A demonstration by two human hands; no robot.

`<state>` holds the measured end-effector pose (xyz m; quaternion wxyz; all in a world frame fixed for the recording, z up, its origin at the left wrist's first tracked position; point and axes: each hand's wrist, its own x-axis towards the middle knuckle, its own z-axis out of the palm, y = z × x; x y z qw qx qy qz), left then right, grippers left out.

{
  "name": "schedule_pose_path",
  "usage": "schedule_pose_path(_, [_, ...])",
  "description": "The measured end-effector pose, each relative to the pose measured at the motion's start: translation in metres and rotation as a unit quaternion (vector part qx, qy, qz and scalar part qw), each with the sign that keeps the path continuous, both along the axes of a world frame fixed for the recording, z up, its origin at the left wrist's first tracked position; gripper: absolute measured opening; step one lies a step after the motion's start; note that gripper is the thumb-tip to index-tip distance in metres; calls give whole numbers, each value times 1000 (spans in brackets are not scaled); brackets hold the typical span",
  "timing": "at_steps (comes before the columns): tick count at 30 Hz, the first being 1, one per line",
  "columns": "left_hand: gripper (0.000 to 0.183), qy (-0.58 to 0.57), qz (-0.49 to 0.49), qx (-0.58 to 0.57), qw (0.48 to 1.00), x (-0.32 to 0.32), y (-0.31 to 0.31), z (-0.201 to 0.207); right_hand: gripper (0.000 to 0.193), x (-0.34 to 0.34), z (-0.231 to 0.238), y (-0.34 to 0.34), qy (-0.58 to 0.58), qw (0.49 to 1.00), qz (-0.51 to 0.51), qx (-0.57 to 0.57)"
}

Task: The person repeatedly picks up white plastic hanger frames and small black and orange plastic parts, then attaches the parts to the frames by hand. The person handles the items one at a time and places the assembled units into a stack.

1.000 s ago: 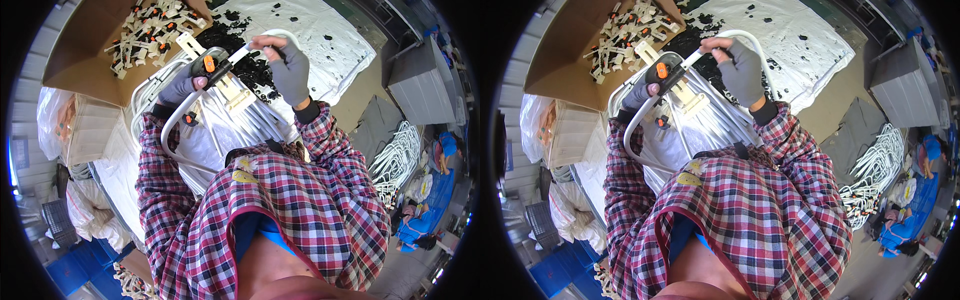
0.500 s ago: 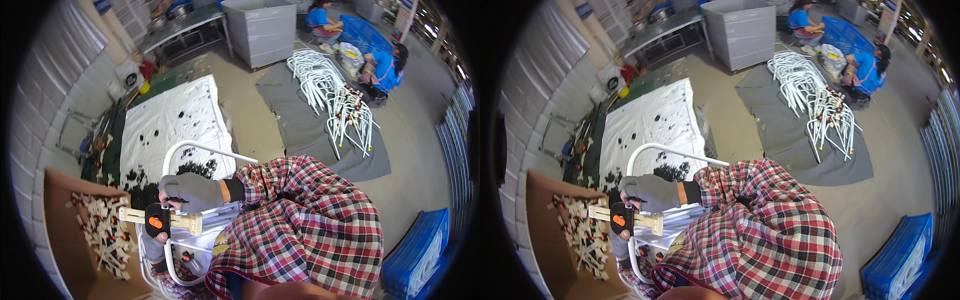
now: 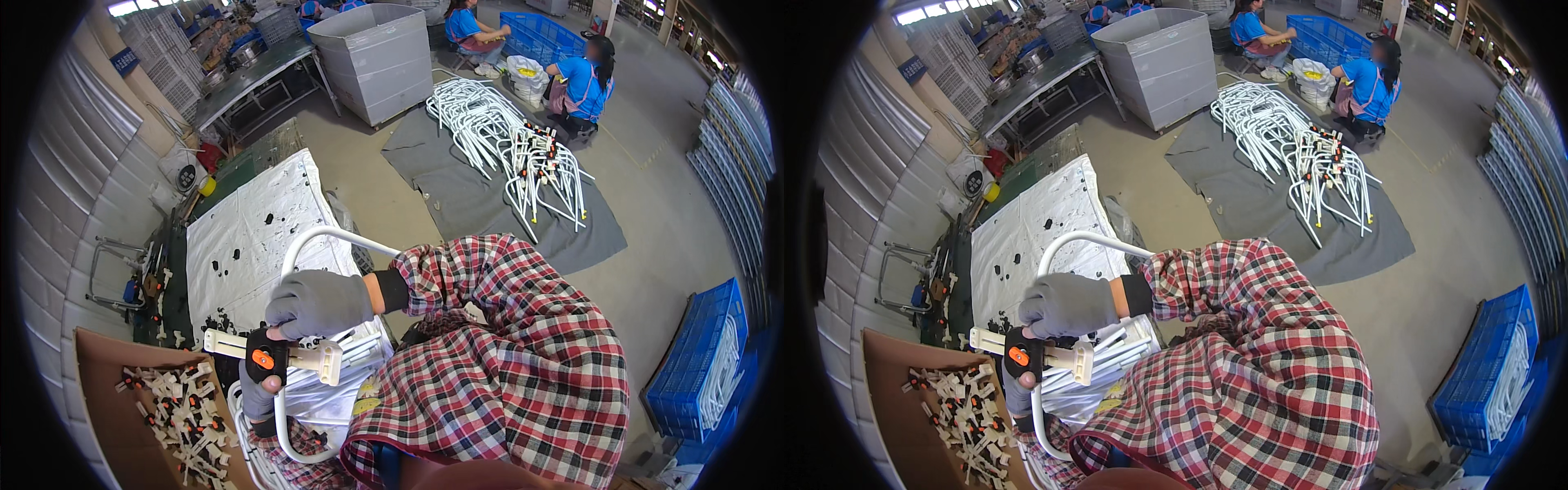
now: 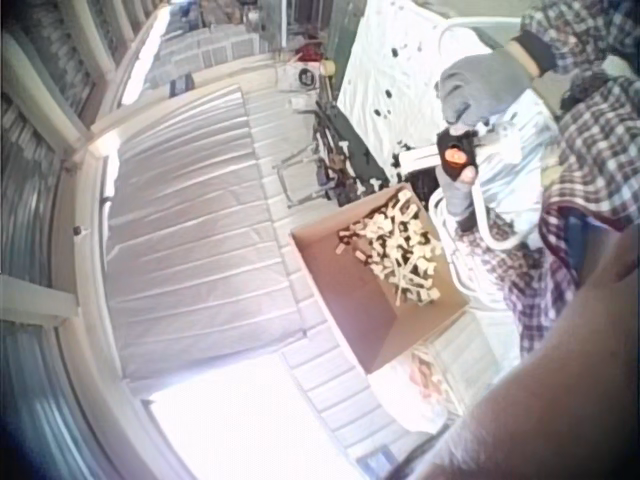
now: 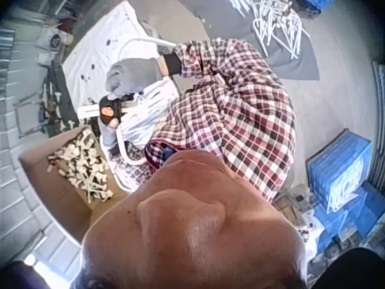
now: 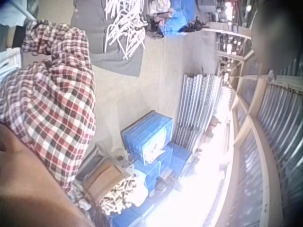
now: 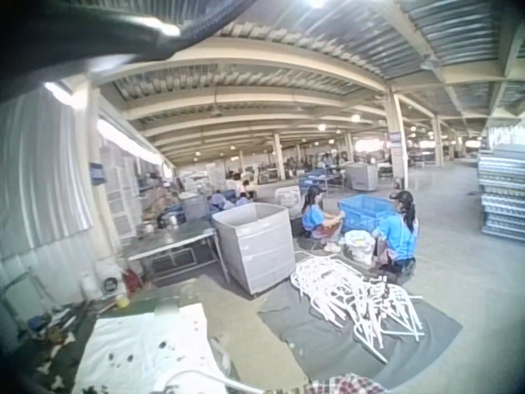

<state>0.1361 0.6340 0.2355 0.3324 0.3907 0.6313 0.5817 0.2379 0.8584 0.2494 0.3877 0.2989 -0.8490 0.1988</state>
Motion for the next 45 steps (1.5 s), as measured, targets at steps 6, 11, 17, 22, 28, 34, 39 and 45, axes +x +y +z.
schedule_pose_path(6, [103, -101, -13, 43, 994, 14, -3, -2, 20, -13, -14, 2, 93, 994, 61, -15])
schedule_pose_path(11, [105, -101, -8, 61, 993, 15, -5, -7, 36, -13, -11, -2, 5, 995, 81, -60])
schedule_pose_path(17, [89, -68, -27, 28, 997, 6, -15, -9, 43, -21, 24, 6, -267, 955, -18, 126])
schedule_pose_path(22, [81, -66, -2, 6, 998, 5, -24, -8, 44, -21, 38, 1, -321, 935, -30, 145])
schedule_pose_path(28, [88, -59, 12, -1, 998, 12, -26, -6, 45, -15, 16, 20, -211, 976, -31, 41])
schedule_pose_path(34, [108, -103, 64, -12, 993, 33, -63, 23, 52, 25, -122, 101, -407, 840, -109, -342])
schedule_pose_path(39, [59, -70, 234, -151, 958, 65, -115, -2, 30, 111, -308, 113, -502, 691, -358, -377])
schedule_pose_path(45, [24, 21, 494, 63, 867, 115, -135, -87, 32, 121, -392, 144, -531, 588, -287, -538])
